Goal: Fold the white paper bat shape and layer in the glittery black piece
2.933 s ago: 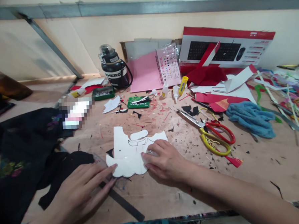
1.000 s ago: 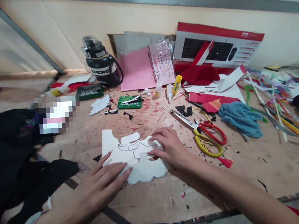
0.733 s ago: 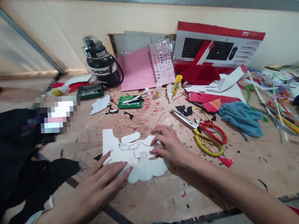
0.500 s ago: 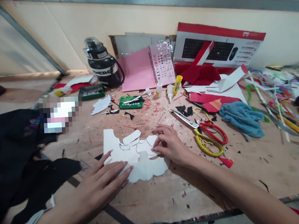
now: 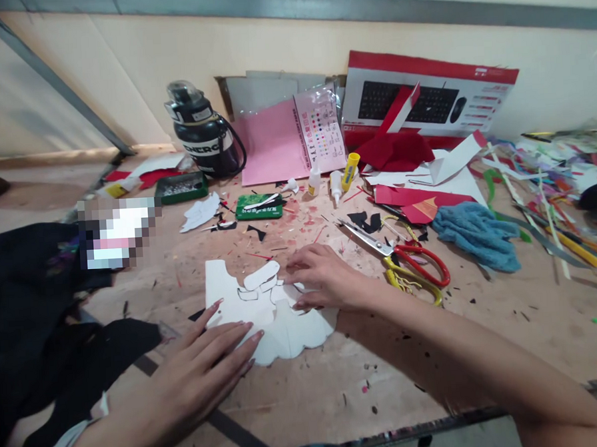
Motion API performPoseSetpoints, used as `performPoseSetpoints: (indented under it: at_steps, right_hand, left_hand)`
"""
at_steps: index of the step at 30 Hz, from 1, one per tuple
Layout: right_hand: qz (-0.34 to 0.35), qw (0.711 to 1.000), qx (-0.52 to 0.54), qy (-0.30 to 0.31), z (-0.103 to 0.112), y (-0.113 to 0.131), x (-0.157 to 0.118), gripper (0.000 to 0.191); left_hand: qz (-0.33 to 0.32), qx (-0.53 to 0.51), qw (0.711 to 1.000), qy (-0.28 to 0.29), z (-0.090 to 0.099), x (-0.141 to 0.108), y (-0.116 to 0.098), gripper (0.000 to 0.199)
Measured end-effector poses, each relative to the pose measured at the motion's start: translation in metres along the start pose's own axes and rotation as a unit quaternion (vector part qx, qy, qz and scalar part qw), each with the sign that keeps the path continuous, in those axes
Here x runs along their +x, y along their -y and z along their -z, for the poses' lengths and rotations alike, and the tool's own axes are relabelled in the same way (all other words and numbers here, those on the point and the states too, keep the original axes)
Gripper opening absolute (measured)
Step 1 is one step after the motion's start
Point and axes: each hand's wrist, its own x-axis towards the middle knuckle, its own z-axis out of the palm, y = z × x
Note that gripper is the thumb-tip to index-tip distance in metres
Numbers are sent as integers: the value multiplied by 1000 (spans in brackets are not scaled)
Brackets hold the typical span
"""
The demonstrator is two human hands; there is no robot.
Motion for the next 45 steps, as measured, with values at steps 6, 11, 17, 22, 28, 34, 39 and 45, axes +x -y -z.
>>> performPoseSetpoints:
  at_steps: [6, 11, 17, 22, 28, 34, 39, 45]
  right_hand:
    - [-19, 999, -14, 34, 11, -7, -7, 36]
    - [-30, 998, -40, 40, 25, -8, -15, 30]
    - [-52, 998, -35, 18, 18, 2, -13, 47]
    - [-53, 998, -31, 24, 15, 3, -14, 33]
    - [-47, 997, -50, 30, 23, -3, -20, 30]
    - [-41, 998, -20, -31, 24, 9, -26, 30]
    - [-30, 1000, 3, 9, 20, 35, -30, 34]
    - [-45, 996, -19, 72, 13, 51, -35, 54]
  left_hand:
    - [11, -1, 1000, -3, 0, 0, -1, 28]
    - [14, 8, 1000, 4, -1, -1, -1, 29]
    - [12, 11, 1000, 8, 4, 3, -2, 28]
    - [12, 7, 1000, 8, 6, 4, -2, 27]
    - [11, 17, 1000, 7, 3, 4, -1, 29]
    - [10, 11, 1000, 5, 1, 3, 1, 31]
    - [14, 11, 1000, 16, 5, 4, -1, 29]
    - [24, 8, 1000, 14, 4, 6, 1, 32]
